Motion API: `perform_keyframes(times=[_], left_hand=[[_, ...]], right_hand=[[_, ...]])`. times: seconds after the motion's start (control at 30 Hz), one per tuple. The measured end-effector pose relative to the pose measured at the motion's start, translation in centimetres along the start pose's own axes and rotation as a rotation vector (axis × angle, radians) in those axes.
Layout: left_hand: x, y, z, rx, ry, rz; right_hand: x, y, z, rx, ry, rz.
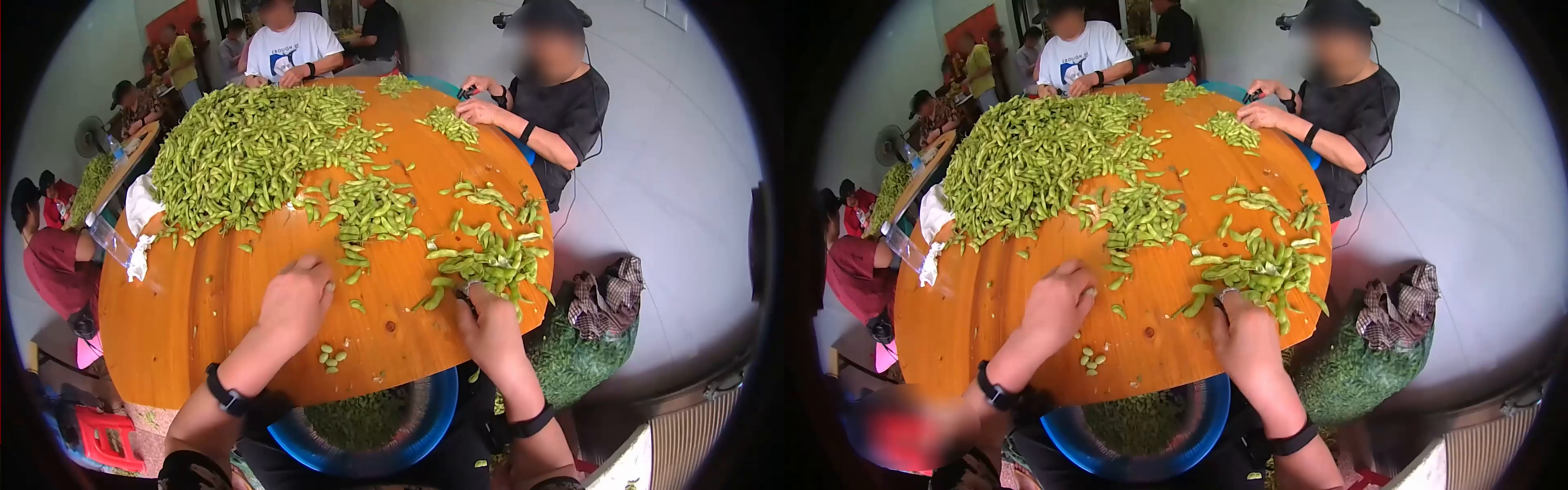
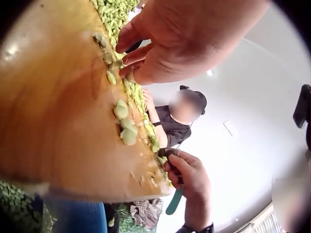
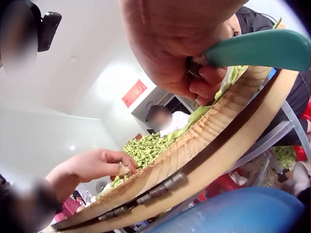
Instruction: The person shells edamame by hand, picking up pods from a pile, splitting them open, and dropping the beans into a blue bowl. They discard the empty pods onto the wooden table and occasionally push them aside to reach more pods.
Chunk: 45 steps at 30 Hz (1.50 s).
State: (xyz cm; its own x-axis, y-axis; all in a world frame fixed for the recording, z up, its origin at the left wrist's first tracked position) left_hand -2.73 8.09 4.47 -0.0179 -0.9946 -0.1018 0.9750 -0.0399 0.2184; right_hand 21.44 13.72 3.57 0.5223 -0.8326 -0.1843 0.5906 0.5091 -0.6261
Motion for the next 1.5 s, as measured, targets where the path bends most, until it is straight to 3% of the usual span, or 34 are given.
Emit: perform_keyframes(times=[0.13, 0.23, 0.4, 0.47, 0.7, 0.77, 0.8, 0.83, 0.87, 0.9, 0.93, 1.07, 1.13, 1.23, 1.37, 1.43, 1.5], left_hand=[[-3.6, -0.6, -2.0, 0.064, 0.06, -0.092], [-4.3, 0.2, -1.7, 0.033, 0.047, -0.103], [-4.9, 0.6, -1.4, 0.088, 0.021, -0.105], [-5.2, 0.9, -2.1, 0.052, -0.053, -0.162], [-5.7, 1.0, -2.0, -0.092, -0.001, -0.241], [-4.6, 1.0, -1.4, 0.309, 0.033, -0.25], [-3.8, 1.8, -1.1, 0.312, 0.027, -0.253], [-3.2, 1.9, -2.0, 0.725, -0.149, -0.155], [-2.3, 2.3, -3.5, 1.132, -0.326, -0.044], [-1.6, 2.7, -3.8, 1.213, -0.365, -0.039], [-1.0, 2.7, -4.2, 1.212, -0.364, -0.035], [0.4, 3.0, -5.3, 1.193, -0.361, -0.152], [0.6, 3.7, -4.1, 0.97, -0.179, -0.303], [0.7, 4.1, -3.5, 0.799, -0.122, -0.31], [0.7, 4.0, -3.8, 0.798, -0.159, -0.261], [0.7, 4.4, -2.5, 0.713, -0.008, -0.377], [0.1, 2.8, -1.7, 0.741, 0.016, -0.31]], right_hand=[[-0.1, -0.9, -1.0, -0.154, 0.035, 0.066], [-0.5, -1.4, -2.2, -0.259, -0.086, 0.029], [-1.4, -2.5, -3.3, -0.298, -0.129, 0.069], [-1.6, -2.8, -3.7, -0.299, -0.161, 0.056], [-2.0, -2.7, -4.0, -0.41, -0.131, 0.106], [-2.2, -2.3, -3.7, -0.472, -0.124, 0.093], [-2.3, -1.4, -4.8, -0.697, -0.25, -0.065], [-1.9, -0.9, -6.1, -0.921, -0.378, -0.226], [-1.9, -1.0, -5.9, -0.923, -0.377, -0.23], [-1.8, -1.5, -6.1, -1.083, -0.425, -0.211], [-1.7, -2.2, -6.5, -1.243, -0.475, -0.189], [-1.1, -2.7, -7.0, -1.253, -0.503, -0.252], [-0.7, -2.8, -7.3, -1.226, -0.523, -0.289], [-0.5, -2.7, -7.6, -1.238, -0.526, -0.282], [-0.4, -2.9, -7.9, -1.258, -0.503, -0.277], [-0.3, -2.6, -8.1, -1.286, -0.485, -0.309], [-0.7, -1.4, -7.1, -1.234, -0.403, -0.312]])
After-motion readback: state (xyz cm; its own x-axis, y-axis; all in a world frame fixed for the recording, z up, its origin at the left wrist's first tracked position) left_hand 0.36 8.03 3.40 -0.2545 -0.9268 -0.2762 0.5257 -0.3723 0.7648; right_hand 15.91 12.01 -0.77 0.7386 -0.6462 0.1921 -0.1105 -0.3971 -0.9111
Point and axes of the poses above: each hand's wrist, its own x-axis away from the middle knuckle, its own z-axis out of the back of the hand, y = z × x, the point moved 8 cm from there along -x, towards the middle knuckle, and after that the axes turned 14 degrees about -y, right-handed, at the moved point
